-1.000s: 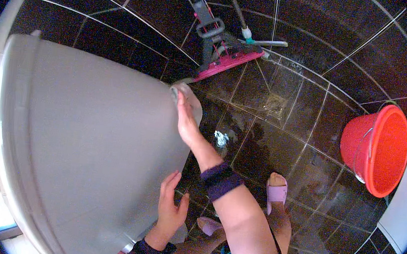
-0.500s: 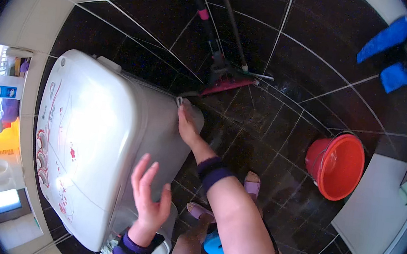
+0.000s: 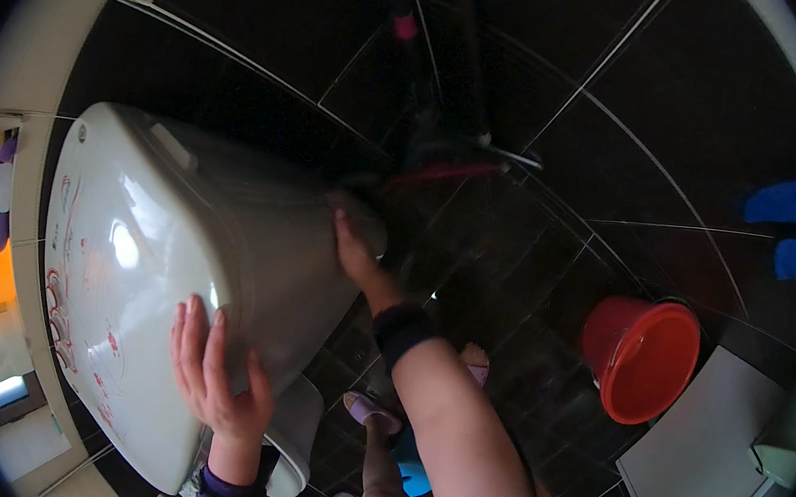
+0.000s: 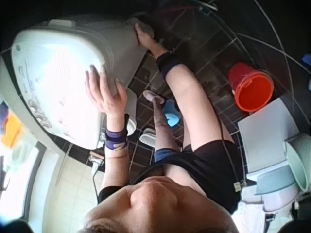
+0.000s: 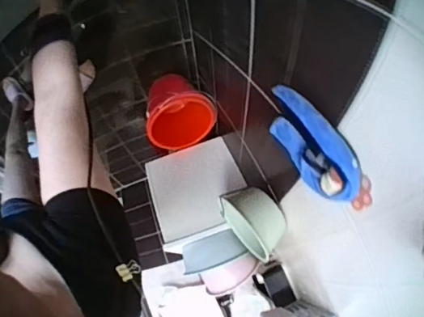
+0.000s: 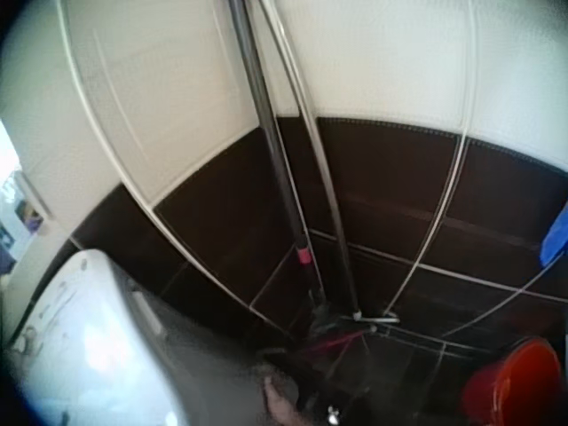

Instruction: Cleaning and using a small washing machine in a bathroom.

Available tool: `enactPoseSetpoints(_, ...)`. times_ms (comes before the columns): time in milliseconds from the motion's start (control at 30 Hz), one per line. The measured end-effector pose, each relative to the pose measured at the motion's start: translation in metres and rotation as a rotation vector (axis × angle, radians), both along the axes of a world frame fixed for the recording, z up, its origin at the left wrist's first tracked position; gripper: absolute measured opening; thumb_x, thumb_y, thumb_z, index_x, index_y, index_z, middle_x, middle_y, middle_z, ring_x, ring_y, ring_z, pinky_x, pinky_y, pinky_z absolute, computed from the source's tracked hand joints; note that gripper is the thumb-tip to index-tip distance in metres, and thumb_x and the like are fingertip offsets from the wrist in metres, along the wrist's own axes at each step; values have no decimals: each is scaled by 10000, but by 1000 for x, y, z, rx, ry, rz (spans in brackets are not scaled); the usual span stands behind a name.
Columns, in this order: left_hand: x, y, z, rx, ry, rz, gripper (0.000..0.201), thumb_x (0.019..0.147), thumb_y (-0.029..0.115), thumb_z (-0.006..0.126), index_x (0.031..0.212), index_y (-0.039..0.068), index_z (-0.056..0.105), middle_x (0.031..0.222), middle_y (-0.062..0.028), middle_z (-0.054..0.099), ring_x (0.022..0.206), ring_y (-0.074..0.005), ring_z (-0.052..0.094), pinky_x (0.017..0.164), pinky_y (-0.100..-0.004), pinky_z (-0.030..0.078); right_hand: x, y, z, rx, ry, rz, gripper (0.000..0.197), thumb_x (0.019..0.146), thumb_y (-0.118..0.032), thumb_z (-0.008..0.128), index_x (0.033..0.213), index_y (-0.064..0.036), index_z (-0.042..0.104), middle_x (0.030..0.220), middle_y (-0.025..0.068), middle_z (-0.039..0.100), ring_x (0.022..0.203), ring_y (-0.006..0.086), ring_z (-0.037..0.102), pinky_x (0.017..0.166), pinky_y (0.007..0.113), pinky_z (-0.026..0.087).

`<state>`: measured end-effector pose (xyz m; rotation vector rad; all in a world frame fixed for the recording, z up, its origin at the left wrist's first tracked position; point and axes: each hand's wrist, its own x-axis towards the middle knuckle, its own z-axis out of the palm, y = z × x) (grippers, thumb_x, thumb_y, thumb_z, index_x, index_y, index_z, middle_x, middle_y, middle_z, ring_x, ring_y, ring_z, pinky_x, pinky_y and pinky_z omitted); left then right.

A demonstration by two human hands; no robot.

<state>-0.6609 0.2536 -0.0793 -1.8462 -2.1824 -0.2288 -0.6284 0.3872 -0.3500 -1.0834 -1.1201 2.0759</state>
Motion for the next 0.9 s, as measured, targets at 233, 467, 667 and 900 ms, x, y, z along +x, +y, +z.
enactPoseSetpoints(233, -4, -4, -7, -4, 13, 10, 474, 852, 107, 584, 1312, 5, 534, 1365, -257, 519, 1284, -460, 474, 1072, -553, 376, 16, -5, -69, -397, -277, 85, 738, 1019, -575, 245, 1486, -10, 336, 1533, 150, 357, 1423, 251, 314, 1172, 318, 203)
enactPoseSetpoints(467, -11, -10, -8, 3, 44, 39, 453, 839, 123, 593, 1282, 28, 576, 1345, -243, 545, 1267, -435, 506, 1068, -540, 379, 17, -43, 127, 235, 265, 10, 659, 1046, -488, 240, 1505, -19, 295, 1528, 154, 361, 1442, 260, 270, 1175, 375, 187)
enactPoseSetpoints(667, -7, -5, -7, 43, 65, 42, 430, 827, 141, 603, 1244, 35, 611, 1324, -231, 568, 1255, -409, 530, 1068, -526, 384, 5, -1, 139, 398, 241, 56, 570, 1037, -450, 266, 1457, -84, 390, 1460, 174, 437, 1364, 333, 376, 1137, 387, 248)
enactPoseSetpoints(900, -2, -4, -11, 14, 27, 59, 493, 777, 78, 580, 1268, 46, 596, 1373, -206, 538, 1293, -407, 493, 1085, -526, 369, -11, 22, 41, 58, -20, 145, 566, 1066, -422, 191, 1410, -61, 457, 1434, 164, 474, 1359, 293, 400, 1132, 347, 276)
